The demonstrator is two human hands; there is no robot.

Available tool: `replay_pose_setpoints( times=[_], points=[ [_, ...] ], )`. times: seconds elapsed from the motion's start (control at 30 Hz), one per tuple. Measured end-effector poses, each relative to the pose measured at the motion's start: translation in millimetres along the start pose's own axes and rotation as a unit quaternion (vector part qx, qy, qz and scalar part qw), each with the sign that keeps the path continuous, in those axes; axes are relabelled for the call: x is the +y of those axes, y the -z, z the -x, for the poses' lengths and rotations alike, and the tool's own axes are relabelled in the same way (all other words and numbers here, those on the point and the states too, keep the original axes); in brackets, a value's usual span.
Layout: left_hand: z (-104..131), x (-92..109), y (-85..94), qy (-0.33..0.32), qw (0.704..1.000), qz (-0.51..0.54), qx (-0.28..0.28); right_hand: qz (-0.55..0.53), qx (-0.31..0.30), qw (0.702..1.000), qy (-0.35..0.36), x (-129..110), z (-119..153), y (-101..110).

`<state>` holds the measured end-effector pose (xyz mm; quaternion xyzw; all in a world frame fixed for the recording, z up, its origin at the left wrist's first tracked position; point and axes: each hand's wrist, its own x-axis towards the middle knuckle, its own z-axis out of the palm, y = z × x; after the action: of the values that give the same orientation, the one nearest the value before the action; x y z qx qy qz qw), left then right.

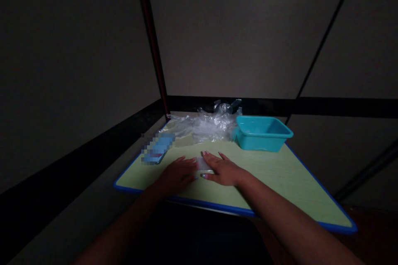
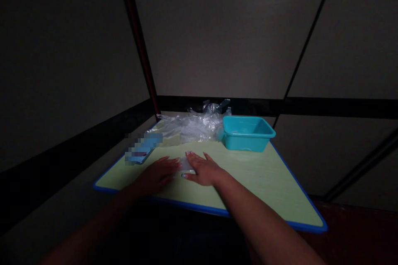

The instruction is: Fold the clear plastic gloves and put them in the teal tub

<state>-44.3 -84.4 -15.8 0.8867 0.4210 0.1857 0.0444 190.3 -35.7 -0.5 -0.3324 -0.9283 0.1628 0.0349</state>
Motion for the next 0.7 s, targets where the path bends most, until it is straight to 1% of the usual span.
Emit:
replay_pose_setpoints(
  times=[0.3,0.5,0.7],
  points=[
    [-1.4,-0.5,-1.6,-0.021,0.998,-0.027,-0.044,0.013,0.001,1.0,0.004,1.0,-1.1,-1.6],
    [-1.0,0.4,-1.5,-0.015,0.999,-0.025,-0.04,0.017,0.001,1.0,0.006,0.7,-1.7,-1.5],
    [-1.5,0.0,-2.2,-0.02,0.999,-0.014,-0.022,0.003,0.009,1.0,0.005,0.7,-0.3,-0.1]
  ],
)
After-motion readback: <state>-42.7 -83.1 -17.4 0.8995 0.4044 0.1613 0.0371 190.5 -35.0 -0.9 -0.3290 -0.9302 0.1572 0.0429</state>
